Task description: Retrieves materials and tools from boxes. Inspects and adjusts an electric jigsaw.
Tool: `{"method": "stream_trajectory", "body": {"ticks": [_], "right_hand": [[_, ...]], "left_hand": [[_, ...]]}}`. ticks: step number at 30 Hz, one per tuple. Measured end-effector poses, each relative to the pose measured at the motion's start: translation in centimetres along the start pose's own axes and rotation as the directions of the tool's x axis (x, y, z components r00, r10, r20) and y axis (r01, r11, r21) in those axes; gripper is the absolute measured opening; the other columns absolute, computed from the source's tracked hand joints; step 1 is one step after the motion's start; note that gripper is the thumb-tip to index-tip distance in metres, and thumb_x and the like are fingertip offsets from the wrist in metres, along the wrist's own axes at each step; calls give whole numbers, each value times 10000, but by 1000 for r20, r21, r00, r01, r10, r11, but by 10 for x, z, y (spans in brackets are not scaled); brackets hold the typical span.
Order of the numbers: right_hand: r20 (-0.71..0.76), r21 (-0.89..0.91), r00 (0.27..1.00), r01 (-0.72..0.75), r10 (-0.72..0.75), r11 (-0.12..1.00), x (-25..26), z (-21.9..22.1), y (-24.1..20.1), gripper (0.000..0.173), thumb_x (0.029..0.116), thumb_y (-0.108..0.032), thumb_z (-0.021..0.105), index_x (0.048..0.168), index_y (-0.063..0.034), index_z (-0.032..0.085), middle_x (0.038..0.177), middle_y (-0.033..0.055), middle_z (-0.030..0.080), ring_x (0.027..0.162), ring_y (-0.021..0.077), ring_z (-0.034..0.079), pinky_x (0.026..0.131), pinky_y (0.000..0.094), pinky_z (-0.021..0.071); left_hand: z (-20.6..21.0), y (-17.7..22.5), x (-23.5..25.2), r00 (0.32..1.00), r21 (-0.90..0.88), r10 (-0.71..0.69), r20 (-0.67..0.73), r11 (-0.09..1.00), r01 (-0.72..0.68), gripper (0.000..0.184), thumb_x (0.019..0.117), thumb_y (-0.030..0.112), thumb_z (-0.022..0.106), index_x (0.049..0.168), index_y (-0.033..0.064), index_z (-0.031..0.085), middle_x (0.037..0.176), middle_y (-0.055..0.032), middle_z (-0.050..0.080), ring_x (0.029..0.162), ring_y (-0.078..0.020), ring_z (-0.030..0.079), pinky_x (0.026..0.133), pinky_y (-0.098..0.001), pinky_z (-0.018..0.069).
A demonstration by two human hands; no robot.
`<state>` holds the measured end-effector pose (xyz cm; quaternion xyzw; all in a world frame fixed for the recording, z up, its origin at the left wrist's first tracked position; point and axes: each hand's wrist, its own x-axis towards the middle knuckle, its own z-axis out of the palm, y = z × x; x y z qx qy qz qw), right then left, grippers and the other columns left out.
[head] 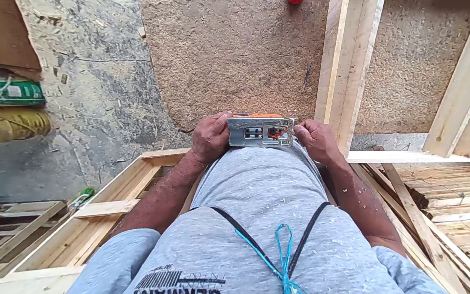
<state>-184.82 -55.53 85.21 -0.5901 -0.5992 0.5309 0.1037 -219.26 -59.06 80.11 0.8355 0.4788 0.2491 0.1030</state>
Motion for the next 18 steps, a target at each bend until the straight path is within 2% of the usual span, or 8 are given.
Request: {"method": "stream_trajectory", "body": {"ticks": [18], "right_hand": [[14, 57, 999, -32, 31, 998, 0, -2, -1, 310, 1047, -329, 541, 847, -130, 669, 622, -59, 577, 548, 46, 548, 555, 268, 480]], "left_hand": [[-1, 2, 3, 1000, 23, -1, 3, 1000, 1, 183, 997, 142, 637, 1090, 1, 708, 1227, -190, 717, 1189, -315, 685, 999, -467, 558]]}}
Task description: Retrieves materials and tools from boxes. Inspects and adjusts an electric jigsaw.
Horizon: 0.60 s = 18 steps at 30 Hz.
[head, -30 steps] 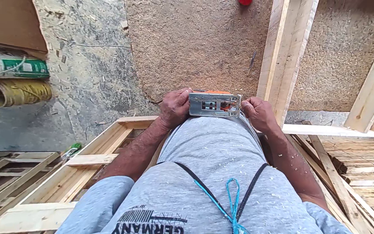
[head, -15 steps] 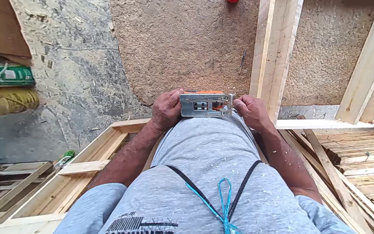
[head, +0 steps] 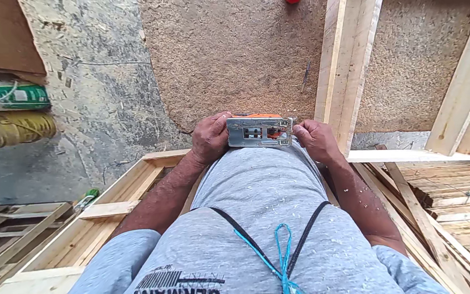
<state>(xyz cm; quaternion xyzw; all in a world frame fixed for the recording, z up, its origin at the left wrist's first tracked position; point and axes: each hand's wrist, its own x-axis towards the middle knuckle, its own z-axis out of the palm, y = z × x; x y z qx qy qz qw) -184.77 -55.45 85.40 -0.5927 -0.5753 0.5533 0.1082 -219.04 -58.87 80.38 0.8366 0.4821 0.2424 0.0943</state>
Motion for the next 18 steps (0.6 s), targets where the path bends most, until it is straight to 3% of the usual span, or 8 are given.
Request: {"method": "stream_trajectory", "body": {"ticks": [2, 4, 8, 11, 13, 15, 17, 18], "right_hand": [[45, 57, 998, -57, 55, 997, 1, -2, -4, 315, 1050, -316, 536, 831, -126, 659, 605, -59, 570, 531, 51, 542, 542, 269, 473], [142, 227, 979, -176, 146, 958, 4, -4, -10, 332, 1065, -261, 522, 801, -96, 635, 568, -47, 553, 490, 56, 524, 505, 244, 460], [307, 539, 916, -391, 259, 746, 7, -7, -14, 328, 1083, -206, 496, 808, -70, 611, 559, -39, 509, 450, 55, 484, 458, 207, 455], [329, 579, 916, -389, 231, 717, 7, -8, -13, 313, 1081, -202, 493, 831, -62, 620, 569, -33, 530, 453, 57, 502, 461, 212, 476], [212, 454, 970, -205, 119, 867, 5, -7, -10, 296, 1065, -188, 539, 837, -41, 656, 579, -13, 602, 480, 56, 551, 497, 215, 488], [35, 68, 985, 166, -169, 984, -1, -7, -2, 257, 1045, -234, 590, 892, -71, 715, 671, -41, 679, 600, 29, 628, 614, 221, 539], [-70, -380, 813, 514, -578, 769, -2, -4, 9, 254, 1039, -241, 614, 908, -61, 737, 767, 31, 720, 757, 137, 694, 722, 326, 575], [-61, -535, 715, 566, -697, 627, -2, -4, 12, 228, 1033, -240, 630, 931, -67, 737, 826, 62, 747, 843, 203, 723, 767, 377, 582]], "left_hand": [[0, 0, 0, 1000, -5, 2, 3, 1000, -2, 181, 996, 137, 638, 1083, -5, 708, 1224, -193, 717, 1190, -319, 685, 1001, -470, 558], [-1, -1, 0, 1000, -2, 9, 1, 1000, -9, 162, 994, 122, 635, 1061, -6, 709, 1219, -191, 720, 1181, -319, 688, 993, -466, 561], [-2, -1, 1, 999, 0, 30, 23, 1000, -30, 149, 998, 88, 610, 1054, -11, 708, 1227, -196, 713, 1182, -327, 687, 993, -476, 563], [-2, -1, 1, 999, 3, 28, 23, 1000, -28, 157, 1005, 95, 609, 1075, -4, 709, 1229, -188, 715, 1185, -320, 686, 1000, -472, 559], [-2, -1, 1, 999, -3, 23, 24, 1000, -23, 176, 1002, 109, 616, 1104, -4, 705, 1233, -192, 713, 1193, -321, 682, 1005, -471, 556], [-2, -1, 0, 999, -5, 23, 23, 1000, -23, 181, 1000, 110, 619, 1106, -9, 705, 1231, -198, 712, 1192, -322, 683, 1003, -471, 556], [-1, -2, 0, 999, -2, 25, 25, 1000, -25, 177, 999, 118, 621, 1082, -13, 706, 1235, -203, 711, 1191, -327, 683, 991, -478, 561], [-1, -2, 0, 999, 0, 28, 26, 1000, -28, 182, 997, 128, 622, 1075, -14, 706, 1235, -206, 710, 1186, -330, 685, 982, -479, 563]]}}
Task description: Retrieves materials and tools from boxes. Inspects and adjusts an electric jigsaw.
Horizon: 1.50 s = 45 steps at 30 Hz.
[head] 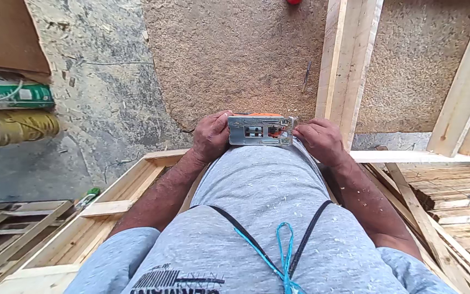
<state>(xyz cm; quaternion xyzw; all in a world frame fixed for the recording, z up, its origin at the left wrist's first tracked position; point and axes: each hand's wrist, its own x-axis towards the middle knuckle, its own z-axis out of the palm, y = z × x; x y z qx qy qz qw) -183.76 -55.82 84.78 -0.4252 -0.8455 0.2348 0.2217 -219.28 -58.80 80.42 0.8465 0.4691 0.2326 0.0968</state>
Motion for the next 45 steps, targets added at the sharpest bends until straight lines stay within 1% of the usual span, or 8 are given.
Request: {"method": "stream_trajectory", "body": {"ticks": [3, 7, 15, 20, 25, 31, 38, 45], "right_hand": [[7, 8, 1000, 2, -2, 1000, -4, 2, 2, 277, 1043, -309, 615, 1029, -76, 765, 923, 83, 768, 908, 224, 729, 809, 404, 589], [476, 451, 818, -542, 322, 710, -4, -1, 4, 638, 1094, -533, 276, 1047, -95, 737, 822, -42, 705, 697, 33, 645, 658, 255, 561], [710, 670, 668, -738, 221, 79, 4, -7, 6, 408, 1073, -235, 330, 946, -81, 686, 697, -45, 612, 580, 42, 546, 541, 209, 463], [339, 110, 927, -209, 161, 972, 5, -3, 6, 237, 1023, -129, 530, 1110, -134, 750, 942, 73, 734, 868, 225, 713, 747, 423, 582], [490, 217, 813, -465, 316, 858, 11, -8, 1, 407, 1011, -208, 532, 1399, -98, 589, 888, 38, 681, 768, 148, 649, 723, 366, 559], [528, 653, 771, -637, 357, 411, 5, -6, 0, 308, 1080, -182, 442, 1238, -40, 664, 859, -4, 688, 644, 55, 586, 601, 230, 513], [71, 184, 997, -28, 16, 983, 3, -4, 3, 152, 1019, -105, 607, 1060, -60, 746, 999, 85, 774, 950, 199, 745, 883, 387, 602], [135, 180, 846, -532, 515, 827, 11, 11, 26, 179, 1033, -138, 578, 1149, -88, 705, 952, 38, 760, 804, 141, 729, 748, 382, 622]], "left_hand": [[-1, -1, 1, 1000, -8, 5, 2, 1000, -5, 197, 993, 149, 633, 1077, -16, 700, 1235, -209, 707, 1187, -333, 682, 984, -481, 559], [0, 0, 1, 1000, -6, -9, 6, 1000, 9, 185, 996, 135, 628, 1073, -13, 707, 1221, -205, 715, 1185, -332, 683, 984, -478, 558], [-1, 1, 3, 1000, -3, 6, 5, 1000, -6, 181, 1002, 136, 621, 1079, -2, 709, 1222, -198, 715, 1192, -330, 680, 986, -481, 557], [-1, 2, 2, 1000, 0, 8, -7, 1000, -8, 158, 986, 114, 635, 1035, -13, 716, 1226, -199, 716, 1194, -332, 680, 991, -485, 558], [-1, 2, 2, 1000, 3, 3, -8, 1000, -3, 165, 1002, 117, 619, 1057, -3, 719, 1232, -192, 715, 1197, -322, 679, 999, -483, 554], [0, 4, 2, 1000, -2, -4, -17, 1000, 4, 178, 1006, 123, 613, 1091, 0, 711, 1235, -196, 711, 1197, -324, 679, 1008, -477, 550], [-1, 3, 1, 1000, -6, -11, -9, 1000, 11, 197, 1001, 140, 614, 1100, 0, 710, 1236, -196, 712, 1199, -326, 676, 1004, -479, 548], [1, 2, -4, 999, 0, -50, -14, 999, 50, 211, 999, 168, 627, 1108, 8, 711, 1244, -196, 710, 1199, -323, 676, 997, -481, 551]]}}
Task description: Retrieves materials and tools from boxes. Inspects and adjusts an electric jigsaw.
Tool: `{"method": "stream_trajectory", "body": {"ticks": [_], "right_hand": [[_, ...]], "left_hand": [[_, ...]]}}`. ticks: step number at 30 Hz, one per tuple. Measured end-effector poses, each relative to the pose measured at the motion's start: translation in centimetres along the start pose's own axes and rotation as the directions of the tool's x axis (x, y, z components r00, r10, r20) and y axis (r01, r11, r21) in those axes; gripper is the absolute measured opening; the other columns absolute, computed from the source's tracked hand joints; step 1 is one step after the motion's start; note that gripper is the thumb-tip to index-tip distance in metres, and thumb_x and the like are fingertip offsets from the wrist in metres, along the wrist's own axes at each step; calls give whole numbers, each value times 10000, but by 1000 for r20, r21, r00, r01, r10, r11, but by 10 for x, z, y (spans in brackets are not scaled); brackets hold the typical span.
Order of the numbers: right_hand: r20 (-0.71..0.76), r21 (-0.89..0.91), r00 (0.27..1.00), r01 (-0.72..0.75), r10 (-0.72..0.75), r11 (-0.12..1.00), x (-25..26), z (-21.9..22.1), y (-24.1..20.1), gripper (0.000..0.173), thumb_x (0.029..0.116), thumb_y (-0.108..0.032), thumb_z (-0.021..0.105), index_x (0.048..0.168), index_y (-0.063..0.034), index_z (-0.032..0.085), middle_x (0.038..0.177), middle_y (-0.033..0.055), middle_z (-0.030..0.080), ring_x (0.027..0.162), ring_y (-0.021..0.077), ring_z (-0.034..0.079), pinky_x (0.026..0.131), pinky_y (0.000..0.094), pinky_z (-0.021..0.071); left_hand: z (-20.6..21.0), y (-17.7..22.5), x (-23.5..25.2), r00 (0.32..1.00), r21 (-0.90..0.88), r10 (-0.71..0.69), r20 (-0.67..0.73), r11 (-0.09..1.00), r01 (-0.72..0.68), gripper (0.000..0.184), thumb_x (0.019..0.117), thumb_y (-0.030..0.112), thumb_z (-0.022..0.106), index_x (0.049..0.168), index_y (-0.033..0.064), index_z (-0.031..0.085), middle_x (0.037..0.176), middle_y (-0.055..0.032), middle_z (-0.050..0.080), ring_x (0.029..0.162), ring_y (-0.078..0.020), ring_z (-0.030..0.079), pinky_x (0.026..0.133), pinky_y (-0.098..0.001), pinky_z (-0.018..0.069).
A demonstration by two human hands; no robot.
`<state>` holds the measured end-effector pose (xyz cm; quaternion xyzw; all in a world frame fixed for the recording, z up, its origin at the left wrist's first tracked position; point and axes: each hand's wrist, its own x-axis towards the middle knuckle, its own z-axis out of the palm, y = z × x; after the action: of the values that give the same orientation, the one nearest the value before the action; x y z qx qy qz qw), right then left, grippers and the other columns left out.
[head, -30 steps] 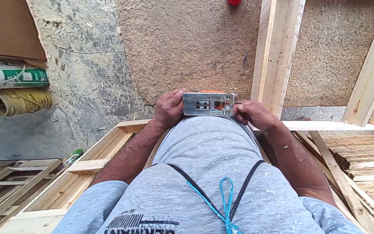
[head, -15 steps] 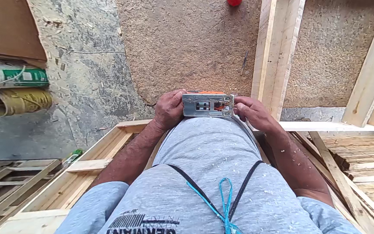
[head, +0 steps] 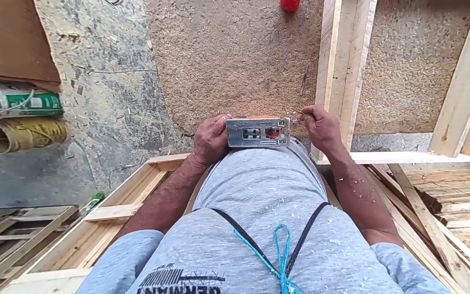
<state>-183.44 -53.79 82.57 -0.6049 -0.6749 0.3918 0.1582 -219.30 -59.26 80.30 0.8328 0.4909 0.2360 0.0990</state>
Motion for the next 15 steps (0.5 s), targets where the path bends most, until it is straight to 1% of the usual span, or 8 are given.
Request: {"method": "stream_trajectory", "body": {"ticks": [2, 4, 6, 7, 9, 11, 13, 15], "right_hand": [[129, -201, 965, -201, 229, 959, 19, 18, 4, 195, 1027, -144, 550, 1170, -94, 673, 915, 120, 726, 824, 303, 719, 731, 546, 586], [214, -409, 894, -284, 394, 867, 37, 37, 9, 203, 1008, -163, 536, 1167, -89, 638, 942, 187, 710, 883, 402, 712, 716, 621, 565], [179, -540, 866, -310, 466, 783, 47, 42, 1, 237, 1024, -216, 522, 1171, -58, 621, 1002, 216, 696, 931, 420, 705, 725, 613, 562], [122, -571, 875, -325, 469, 754, 50, 39, -7, 269, 1035, -239, 514, 1174, -42, 634, 1024, 227, 693, 939, 424, 704, 723, 603, 560], [-8, -573, 908, -348, 420, 742, 62, 32, -18, 278, 1035, -246, 514, 1119, -11, 637, 992, 238, 682, 906, 427, 703, 673, 586, 558], [-53, -561, 885, -409, 462, 720, 88, 28, -21, 298, 1041, -268, 501, 1123, -18, 640, 1035, 207, 707, 975, 387, 717, 741, 566, 570], [-49, -559, 841, -471, 539, 682, 111, 30, -18, 225, 971, -174, 548, 1066, -10, 668, 1090, 193, 709, 1015, 367, 711, 763, 575, 567], [-26, -570, 811, -492, 584, 658, 123, 33, -21, 196, 934, -131, 593, 1053, 0, 677, 1134, 201, 698, 1035, 372, 703, 765, 589, 569]], "left_hand": [[1, 1, 2, 1000, 18, -11, 5, 1000, 11, 237, 991, 208, 651, 1118, 19, 716, 1236, -189, 716, 1177, -320, 688, 983, -482, 560], [1, 2, 5, 1000, 22, -23, 12, 1000, 23, 255, 999, 233, 645, 1124, 23, 715, 1219, -189, 723, 1145, -326, 701, 957, -492, 568], [0, 3, 5, 999, 28, -30, 17, 999, 30, 253, 1009, 239, 631, 1128, 32, 716, 1212, -187, 725, 1131, -324, 705, 950, -494, 568], [0, 4, 4, 999, 31, -35, 17, 999, 34, 252, 1014, 238, 628, 1135, 37, 719, 1212, -185, 725, 1131, -324, 705, 949, -494, 568], [0, 5, 3, 999, 30, -40, 0, 999, 40, 238, 1019, 227, 625, 1139, 45, 722, 1206, -179, 730, 1132, -323, 703, 949, -489, 563], [1, 6, 2, 999, 29, -41, -12, 999, 41, 227, 1022, 213, 619, 1136, 47, 724, 1204, -178, 732, 1135, -322, 705, 948, -489, 563], [2, 6, 2, 999, 33, -37, -5, 999, 37, 225, 1021, 211, 618, 1134, 48, 722, 1205, -170, 732, 1145, -312, 703, 958, -479, 568], [1, 4, 5, 1000, 38, -21, -1, 999, 21, 223, 1019, 209, 620, 1132, 45, 720, 1209, -167, 731, 1151, -308, 701, 960, -471, 570]]}}
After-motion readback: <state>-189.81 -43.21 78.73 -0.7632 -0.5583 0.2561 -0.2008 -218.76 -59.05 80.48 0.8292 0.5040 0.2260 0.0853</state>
